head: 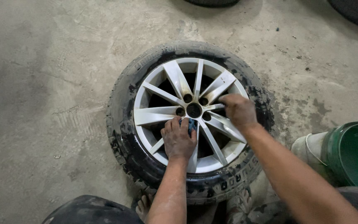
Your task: The person scrubs the white alloy rim of a car tire with a blue sponge and a small brush, focusing on the spokes and center hub. They repeatedly dip the sponge into a nearby green bucket of water and wipe the rim surfaces.
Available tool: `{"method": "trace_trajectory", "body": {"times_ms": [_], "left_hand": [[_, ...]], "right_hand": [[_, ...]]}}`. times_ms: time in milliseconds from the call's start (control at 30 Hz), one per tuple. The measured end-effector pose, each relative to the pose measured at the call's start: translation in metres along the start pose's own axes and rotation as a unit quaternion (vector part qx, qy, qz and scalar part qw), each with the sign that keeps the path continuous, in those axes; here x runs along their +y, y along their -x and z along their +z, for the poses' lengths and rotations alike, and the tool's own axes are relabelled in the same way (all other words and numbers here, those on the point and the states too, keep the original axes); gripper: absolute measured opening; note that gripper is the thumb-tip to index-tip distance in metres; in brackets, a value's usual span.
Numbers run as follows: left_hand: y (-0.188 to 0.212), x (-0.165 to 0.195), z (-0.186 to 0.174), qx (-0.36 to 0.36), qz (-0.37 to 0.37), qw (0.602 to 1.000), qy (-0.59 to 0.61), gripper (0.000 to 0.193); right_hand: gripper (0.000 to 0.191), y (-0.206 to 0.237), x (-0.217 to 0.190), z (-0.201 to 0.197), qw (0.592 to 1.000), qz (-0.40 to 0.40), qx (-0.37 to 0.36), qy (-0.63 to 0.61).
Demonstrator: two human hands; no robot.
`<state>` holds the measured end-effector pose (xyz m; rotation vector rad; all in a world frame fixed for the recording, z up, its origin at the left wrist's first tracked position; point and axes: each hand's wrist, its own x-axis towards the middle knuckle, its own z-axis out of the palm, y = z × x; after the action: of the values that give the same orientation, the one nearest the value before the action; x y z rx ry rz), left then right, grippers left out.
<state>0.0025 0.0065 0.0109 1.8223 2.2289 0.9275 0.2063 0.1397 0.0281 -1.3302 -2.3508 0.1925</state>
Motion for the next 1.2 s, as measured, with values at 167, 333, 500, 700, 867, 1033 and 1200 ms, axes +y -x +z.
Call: {"method": "trace_trajectory", "body": {"times_ms": [167, 333, 500, 700, 867, 1033, 1200], "left_hand": [[0.0, -0.001, -0.001, 0.008, 0.004, 1.0, -0.015, 0.046], [-0.001, -0.003, -0.005, 0.01, 0.01, 1.0, -0.022, 0.044], [0.0, -0.006, -0.006, 0.017, 0.008, 0.999, -0.029, 0.041], [-0.001, -0.008, -0.003, 0.034, 0.012, 0.999, -0.026, 0.041], [-0.001, -0.008, -0.004, 0.026, 0.015, 0.999, -0.035, 0.041], [0.001, -0.006, -0.006, 0.016, 0.006, 0.999, -0.034, 0.041], [0.0, -0.006, -0.006, 0.018, 0.011, 0.999, -0.028, 0.04]], "right_hand": [[0.03, 0.038, -0.008, 0.039, 0.997, -0.037, 0.022, 0.072], [0.04, 0.034, -0.032, 0.066, 0.994, -0.052, -0.053, 0.082], [0.05, 0.026, -0.035, 0.044, 0.974, -0.049, -0.177, 0.136], [0.054, 0.021, -0.051, 0.04, 0.97, -0.003, -0.167, 0.178], [0.054, 0.016, -0.054, 0.033, 0.961, -0.021, -0.209, 0.178], [0.055, 0.018, -0.056, 0.022, 0.969, 0.012, -0.173, 0.174], [0.055, 0.01, -0.062, 0.019, 0.955, 0.03, -0.228, 0.185]]}}
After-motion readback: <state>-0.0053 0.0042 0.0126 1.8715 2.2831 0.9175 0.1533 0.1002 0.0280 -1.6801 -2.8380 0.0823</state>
